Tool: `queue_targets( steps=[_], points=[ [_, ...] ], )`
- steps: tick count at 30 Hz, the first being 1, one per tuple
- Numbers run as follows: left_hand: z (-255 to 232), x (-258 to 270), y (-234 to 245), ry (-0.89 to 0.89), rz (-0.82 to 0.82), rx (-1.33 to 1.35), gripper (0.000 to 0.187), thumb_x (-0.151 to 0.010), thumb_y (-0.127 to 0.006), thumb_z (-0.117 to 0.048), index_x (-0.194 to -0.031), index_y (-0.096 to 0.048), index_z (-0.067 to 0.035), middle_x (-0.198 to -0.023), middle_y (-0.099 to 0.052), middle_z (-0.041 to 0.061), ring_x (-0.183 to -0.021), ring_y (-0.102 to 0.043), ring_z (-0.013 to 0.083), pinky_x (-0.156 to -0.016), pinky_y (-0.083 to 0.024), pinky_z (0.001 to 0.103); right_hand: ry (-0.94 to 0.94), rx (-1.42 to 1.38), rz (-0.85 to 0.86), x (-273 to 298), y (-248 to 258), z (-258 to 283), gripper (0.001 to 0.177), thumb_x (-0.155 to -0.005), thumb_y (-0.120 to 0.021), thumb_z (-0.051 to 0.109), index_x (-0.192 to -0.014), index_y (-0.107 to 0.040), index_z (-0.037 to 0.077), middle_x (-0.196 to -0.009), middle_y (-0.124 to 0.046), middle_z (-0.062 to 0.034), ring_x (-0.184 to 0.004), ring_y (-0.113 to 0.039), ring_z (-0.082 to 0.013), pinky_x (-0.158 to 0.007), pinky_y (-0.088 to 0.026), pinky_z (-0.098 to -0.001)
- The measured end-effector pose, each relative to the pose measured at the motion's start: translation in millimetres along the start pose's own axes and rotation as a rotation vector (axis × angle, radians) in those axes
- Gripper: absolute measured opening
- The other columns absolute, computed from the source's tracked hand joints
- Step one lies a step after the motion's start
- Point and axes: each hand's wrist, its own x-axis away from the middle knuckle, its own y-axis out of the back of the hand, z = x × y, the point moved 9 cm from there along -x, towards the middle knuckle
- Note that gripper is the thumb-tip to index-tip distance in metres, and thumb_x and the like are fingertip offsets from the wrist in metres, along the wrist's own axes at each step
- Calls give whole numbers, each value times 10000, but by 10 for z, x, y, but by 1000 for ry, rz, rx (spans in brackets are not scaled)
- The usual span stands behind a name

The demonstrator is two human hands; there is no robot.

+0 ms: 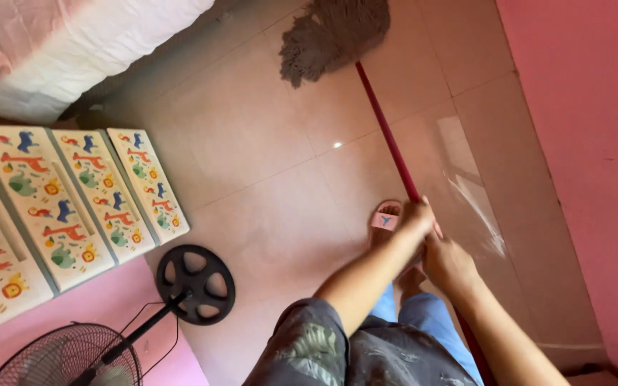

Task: The person mops the tiled floor of a bedroom using a red-handled mop. They move the mop back and forth across the floor, covering areas near a bed, a storage unit, and a standing fan.

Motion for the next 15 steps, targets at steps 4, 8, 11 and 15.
queue_targets(
  steps=[4, 8, 11, 15],
  points=[
    [575, 552, -483, 79, 36, 61, 493, -1097, -338, -504, -1057, -540, -56, -409, -546, 145, -457, -659, 281, -401, -477, 366, -197, -115, 299, 902, 188, -220, 517, -917, -480, 207, -1433, -452, 213, -1038, -708, -226, -893, -706, -503, -743, -563, -607],
    [1286, 921, -1268, 164, 148, 387, 551, -1098, -315, -435, -1552, -122, -190, -461, -475, 248, -339, -539, 328, -298, -477, 474, -322, -128, 385, 1738, 69, -653, 653, -926, -482, 248, -1552, -306, 308, -1195, -680, -227, -1002, -717, -499, -806, -562, -609],
    [1393, 1504, -1342, 331, 129, 269, 372, -1079, -413, -516, -1162, -457, -156, -743, -614, 69, -394, -566, 169, -300, -486, 357, -216, -34, 193, 2125, -256, -1134, 678, -850, -520, 280, -1510, -376, 215, -1079, -745, -182, -841, -784, -415, -743, -625, -569],
    [1389, 1683, -1588, 447, 216, 330, 293, -1063, -419, -479, -1171, -426, -207, -795, -531, 56, -473, -540, 160, -392, -527, 352, -305, -132, 282, 2223, -541, -1566, 732, -835, -541, 254, -1537, -334, 276, -1305, -693, -95, -1018, -783, -342, -882, -630, -493]
  ],
)
